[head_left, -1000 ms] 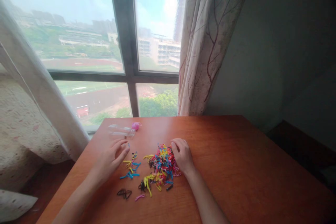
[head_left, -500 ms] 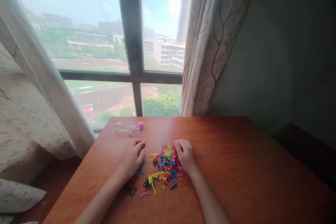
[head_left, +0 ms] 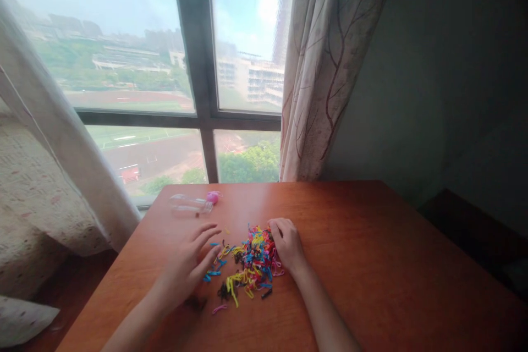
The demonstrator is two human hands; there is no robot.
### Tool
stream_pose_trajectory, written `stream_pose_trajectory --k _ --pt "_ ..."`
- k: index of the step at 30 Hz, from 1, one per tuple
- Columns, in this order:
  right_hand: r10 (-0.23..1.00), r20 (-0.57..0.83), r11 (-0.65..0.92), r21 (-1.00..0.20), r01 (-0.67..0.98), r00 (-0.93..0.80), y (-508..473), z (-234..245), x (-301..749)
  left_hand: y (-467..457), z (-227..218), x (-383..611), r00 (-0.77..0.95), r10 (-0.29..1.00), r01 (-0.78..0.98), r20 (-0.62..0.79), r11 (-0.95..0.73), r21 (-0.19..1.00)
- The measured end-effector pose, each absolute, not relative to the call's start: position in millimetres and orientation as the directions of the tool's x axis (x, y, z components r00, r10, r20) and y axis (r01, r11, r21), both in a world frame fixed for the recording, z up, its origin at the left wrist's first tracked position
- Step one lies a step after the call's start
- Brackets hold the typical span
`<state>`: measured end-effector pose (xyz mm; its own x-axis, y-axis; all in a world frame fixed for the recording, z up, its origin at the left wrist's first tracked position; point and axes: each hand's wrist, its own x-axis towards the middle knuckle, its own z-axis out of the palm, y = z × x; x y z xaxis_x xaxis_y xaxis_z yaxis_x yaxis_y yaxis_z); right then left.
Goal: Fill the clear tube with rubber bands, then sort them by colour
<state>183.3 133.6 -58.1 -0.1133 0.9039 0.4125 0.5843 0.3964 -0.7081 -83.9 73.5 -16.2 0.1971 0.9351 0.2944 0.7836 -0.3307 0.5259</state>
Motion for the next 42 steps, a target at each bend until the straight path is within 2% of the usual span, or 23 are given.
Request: stream_pose_trajectory --k 3,7,9,19,29,33,37,42 --pt "0.906 0.409 0.391 -0.715 0.579 -0.107 133 -58 184 60 -33 -124 0.260 0.938 0.845 0.230 -0.336 0.416" --pt "0.912 0.399 0.379 -0.727 0.573 -0.097 134 -58 184 44 -50 -155 0.461 0.867 0.820 0.186 -0.497 0.283" --pt "0.914 0.396 0.373 -0.733 0.570 -0.089 135 -58 184 43 -54 -157 0.504 0.850 0.813 0.152 -0.527 0.246" --pt "0.909 0.411 0.374 -0.736 0.564 -0.068 134 -57 178 65 -72 -123 0.449 0.863 0.853 0.234 -0.491 0.174" --pt "0.909 0.412 0.373 -0.741 0.558 -0.061 132 -57 174 90 -43 -48 0.350 0.892 0.836 0.285 -0.435 0.334" --pt "0.912 0.406 0.366 -0.745 0.558 -0.056 132 -57 172 93 -44 -35 0.254 0.923 0.796 0.290 -0.369 0.479" --pt "0.913 0.403 0.367 -0.745 0.557 -0.063 130 -56 168 97 -43 -21 0.174 0.940 0.640 0.294 -0.335 0.692" --pt "0.909 0.402 0.393 -0.738 0.548 -0.109 126 -53 166 104 -37 8 0.157 0.941 0.548 0.301 -0.337 0.766"
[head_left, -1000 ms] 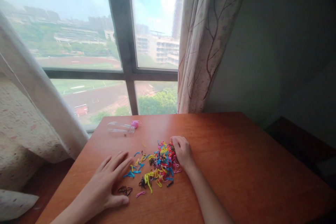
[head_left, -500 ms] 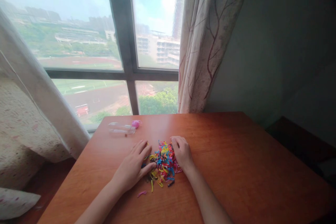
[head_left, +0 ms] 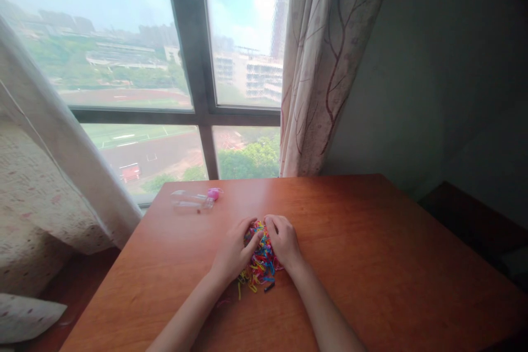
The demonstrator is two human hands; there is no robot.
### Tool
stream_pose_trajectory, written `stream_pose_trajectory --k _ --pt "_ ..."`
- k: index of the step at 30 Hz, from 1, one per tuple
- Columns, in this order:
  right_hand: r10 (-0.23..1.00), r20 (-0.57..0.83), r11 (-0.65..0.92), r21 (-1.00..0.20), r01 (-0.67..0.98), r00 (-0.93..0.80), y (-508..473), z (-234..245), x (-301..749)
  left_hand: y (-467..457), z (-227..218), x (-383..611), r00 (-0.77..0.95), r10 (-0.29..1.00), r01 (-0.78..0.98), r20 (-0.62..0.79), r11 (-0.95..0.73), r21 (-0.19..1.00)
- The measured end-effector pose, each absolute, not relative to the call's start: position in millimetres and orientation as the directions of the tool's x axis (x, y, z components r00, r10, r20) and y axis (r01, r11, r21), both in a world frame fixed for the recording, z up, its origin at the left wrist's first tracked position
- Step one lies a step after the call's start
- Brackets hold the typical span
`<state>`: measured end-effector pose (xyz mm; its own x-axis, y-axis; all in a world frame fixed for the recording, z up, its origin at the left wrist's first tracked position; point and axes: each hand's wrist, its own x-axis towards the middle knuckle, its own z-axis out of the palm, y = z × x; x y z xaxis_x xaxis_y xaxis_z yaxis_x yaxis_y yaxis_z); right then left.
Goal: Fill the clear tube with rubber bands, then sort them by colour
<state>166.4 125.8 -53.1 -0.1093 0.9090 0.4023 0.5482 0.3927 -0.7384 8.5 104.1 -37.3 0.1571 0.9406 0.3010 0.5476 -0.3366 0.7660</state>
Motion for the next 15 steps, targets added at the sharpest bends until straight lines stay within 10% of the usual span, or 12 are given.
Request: stream_pose_trajectory --k 15 --pt "0.900 0.419 0.410 -0.730 0.547 -0.115 124 -52 167 111 -17 -41 -0.036 0.968 0.628 0.250 -0.173 0.759"
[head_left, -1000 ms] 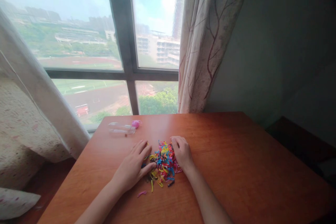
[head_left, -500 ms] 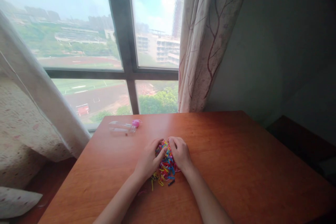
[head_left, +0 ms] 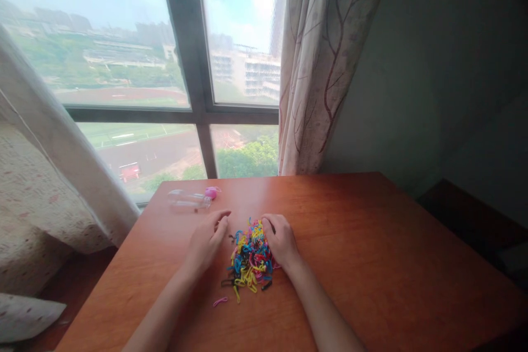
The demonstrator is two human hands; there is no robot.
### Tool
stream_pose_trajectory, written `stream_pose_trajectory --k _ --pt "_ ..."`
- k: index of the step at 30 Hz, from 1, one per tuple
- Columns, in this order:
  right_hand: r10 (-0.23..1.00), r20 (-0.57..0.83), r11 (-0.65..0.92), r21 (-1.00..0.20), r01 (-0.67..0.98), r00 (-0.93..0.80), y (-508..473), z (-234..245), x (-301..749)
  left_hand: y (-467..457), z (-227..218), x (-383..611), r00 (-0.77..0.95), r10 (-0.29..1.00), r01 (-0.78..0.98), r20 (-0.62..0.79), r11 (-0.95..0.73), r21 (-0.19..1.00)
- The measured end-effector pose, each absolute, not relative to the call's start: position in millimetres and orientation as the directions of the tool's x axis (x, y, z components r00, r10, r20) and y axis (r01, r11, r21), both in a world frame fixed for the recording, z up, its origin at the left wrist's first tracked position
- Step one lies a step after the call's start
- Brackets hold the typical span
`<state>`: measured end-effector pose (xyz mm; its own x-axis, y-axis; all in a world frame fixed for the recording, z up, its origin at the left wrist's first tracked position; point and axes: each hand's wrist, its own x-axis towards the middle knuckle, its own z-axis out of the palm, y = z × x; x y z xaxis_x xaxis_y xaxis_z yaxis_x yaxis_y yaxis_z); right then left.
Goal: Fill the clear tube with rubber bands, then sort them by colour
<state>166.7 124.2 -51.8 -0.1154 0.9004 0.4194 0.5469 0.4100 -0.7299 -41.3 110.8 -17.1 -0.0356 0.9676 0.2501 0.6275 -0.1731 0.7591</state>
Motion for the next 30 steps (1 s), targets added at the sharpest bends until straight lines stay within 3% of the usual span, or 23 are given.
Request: stream_pose_trajectory --k 8,12,16,19,22,26,30 --pt "0.895 0.424 0.428 -0.732 0.530 -0.137 120 -49 154 109 -33 2 0.156 0.953 0.573 0.260 -0.302 0.762" --pt "0.902 0.394 0.428 -0.751 0.503 -0.179 116 -44 136 104 -23 -9 0.094 0.959 0.582 0.268 -0.271 0.766" --pt "0.924 0.321 0.378 -0.841 0.386 -0.205 116 -39 120 80 -8 -40 0.137 0.954 0.702 0.267 -0.284 0.654" --pt "0.945 0.247 0.287 -0.940 0.182 -0.214 121 -39 122 52 -4 -58 0.182 0.969 0.785 0.166 -0.245 0.569" --pt "0.953 0.243 0.261 -0.962 0.080 -0.180 128 -41 136 29 -4 -65 0.255 0.967 0.840 0.007 -0.225 0.494" --pt "0.972 0.227 0.233 -0.965 0.121 -0.063 136 -49 160 19 -7 -61 0.386 0.916 0.838 -0.108 -0.299 0.456" --pt "0.980 0.199 0.194 -0.967 0.164 0.016 136 -56 174 25 -17 -54 0.470 0.880 0.823 -0.071 -0.407 0.397"
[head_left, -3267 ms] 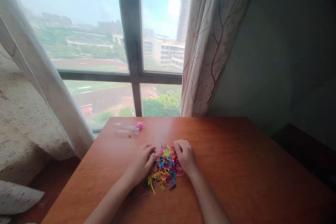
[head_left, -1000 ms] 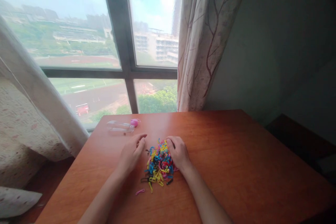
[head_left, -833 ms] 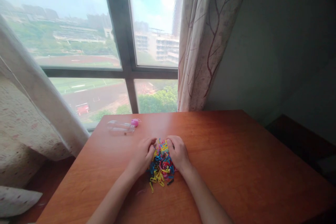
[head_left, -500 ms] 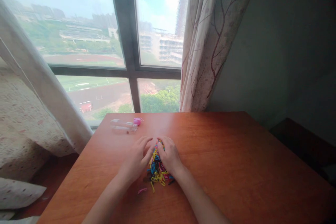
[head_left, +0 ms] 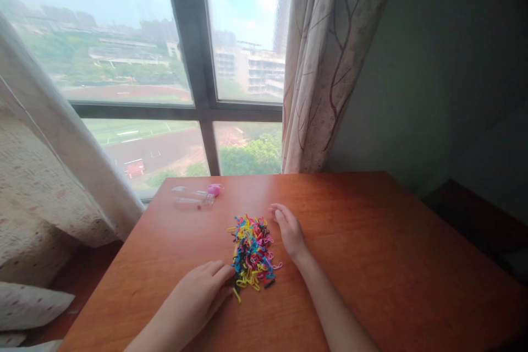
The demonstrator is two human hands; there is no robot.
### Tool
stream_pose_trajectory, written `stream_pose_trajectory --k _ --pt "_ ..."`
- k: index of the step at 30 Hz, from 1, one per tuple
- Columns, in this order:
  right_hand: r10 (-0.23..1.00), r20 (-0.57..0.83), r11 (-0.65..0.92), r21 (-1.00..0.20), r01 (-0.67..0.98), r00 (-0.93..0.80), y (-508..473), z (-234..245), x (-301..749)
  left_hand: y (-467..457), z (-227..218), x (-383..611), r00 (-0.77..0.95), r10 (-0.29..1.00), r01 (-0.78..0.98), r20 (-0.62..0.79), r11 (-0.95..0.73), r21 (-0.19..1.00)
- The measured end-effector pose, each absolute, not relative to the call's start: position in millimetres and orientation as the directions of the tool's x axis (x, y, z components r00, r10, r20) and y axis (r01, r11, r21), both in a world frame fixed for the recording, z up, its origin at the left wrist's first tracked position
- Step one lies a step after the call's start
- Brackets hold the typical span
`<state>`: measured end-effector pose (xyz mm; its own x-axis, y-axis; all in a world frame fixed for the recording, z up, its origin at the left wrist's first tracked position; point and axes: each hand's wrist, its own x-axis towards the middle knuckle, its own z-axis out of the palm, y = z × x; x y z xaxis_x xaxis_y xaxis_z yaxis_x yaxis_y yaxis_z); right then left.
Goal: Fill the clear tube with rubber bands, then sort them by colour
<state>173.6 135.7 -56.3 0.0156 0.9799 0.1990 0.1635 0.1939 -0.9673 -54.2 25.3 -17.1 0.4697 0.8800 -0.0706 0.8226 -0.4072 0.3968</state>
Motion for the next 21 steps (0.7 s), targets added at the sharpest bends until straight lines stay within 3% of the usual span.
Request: stream_pose_trajectory --k 5,8,21 --pt "0.975 0.220 0.209 -0.950 0.234 0.021 130 -60 175 34 -29 -47 0.510 0.859 0.814 0.052 -0.501 0.295" --pt "0.971 0.239 0.231 -0.933 0.275 -0.005 128 -61 173 38 -29 -42 0.492 0.863 0.811 0.118 -0.503 0.299" --pt "0.950 0.261 0.311 -0.845 0.436 -0.171 125 -61 174 93 -14 -18 0.235 0.926 0.687 0.295 -0.373 0.624"
